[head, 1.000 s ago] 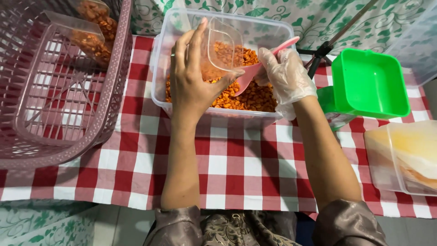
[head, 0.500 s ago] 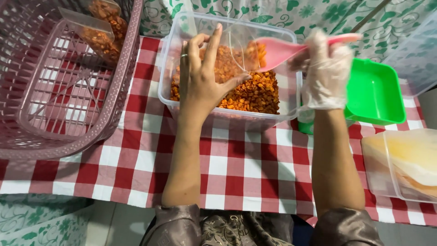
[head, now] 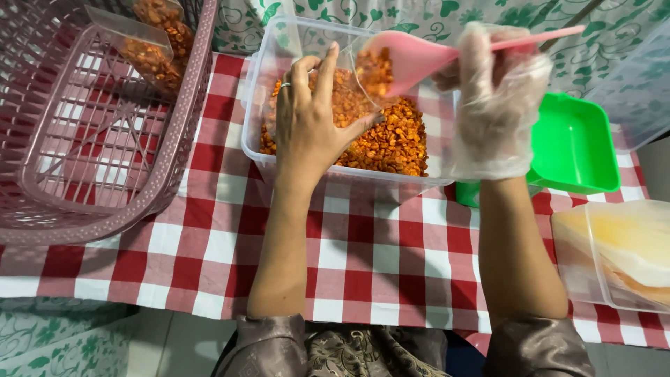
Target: Scooping orange snacks from a large container into individual plastic bags for packaging.
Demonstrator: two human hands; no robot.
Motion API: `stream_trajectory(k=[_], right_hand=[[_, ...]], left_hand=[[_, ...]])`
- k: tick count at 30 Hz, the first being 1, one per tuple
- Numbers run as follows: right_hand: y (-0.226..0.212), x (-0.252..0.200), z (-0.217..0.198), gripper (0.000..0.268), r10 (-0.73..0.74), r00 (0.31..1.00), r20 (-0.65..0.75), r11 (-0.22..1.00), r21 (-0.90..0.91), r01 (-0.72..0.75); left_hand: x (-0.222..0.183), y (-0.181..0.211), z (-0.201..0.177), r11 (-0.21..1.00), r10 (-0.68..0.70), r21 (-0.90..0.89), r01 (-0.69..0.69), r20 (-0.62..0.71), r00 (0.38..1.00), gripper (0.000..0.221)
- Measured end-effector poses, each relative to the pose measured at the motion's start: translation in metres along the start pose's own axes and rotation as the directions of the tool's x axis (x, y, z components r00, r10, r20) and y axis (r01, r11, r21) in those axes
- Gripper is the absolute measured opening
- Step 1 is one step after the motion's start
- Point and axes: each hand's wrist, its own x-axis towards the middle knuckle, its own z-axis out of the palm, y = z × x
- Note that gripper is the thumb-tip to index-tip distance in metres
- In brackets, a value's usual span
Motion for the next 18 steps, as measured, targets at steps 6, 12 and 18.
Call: stream_trajectory(k=[6,12,18], right_hand=[[-0.01,-0.009,0.019,0.024,-0.183,0.983,-0.033,0.981,0.058,0.185],[0.012,-0.005,0.029,0.016,-0.182,0.883,-0.432,0.955,0.136,0.263],[0.071,-0.012,0.023,0.031,-0.008,0.995,-0.096,0.914,-0.404,-0.032]], left_hand=[[-0.002,0.002,-0.007,0.984,-0.097,-0.159,0.086,-0.062,0.993,0.112],[-0.002,0.005,-0.019,0.971,-0.093,-0.232,0.058,-0.145,0.985,0.103],[-0.003,0.009,-0.028,0.969,-0.053,-0.245,0.022,-0.124,0.991,0.099]])
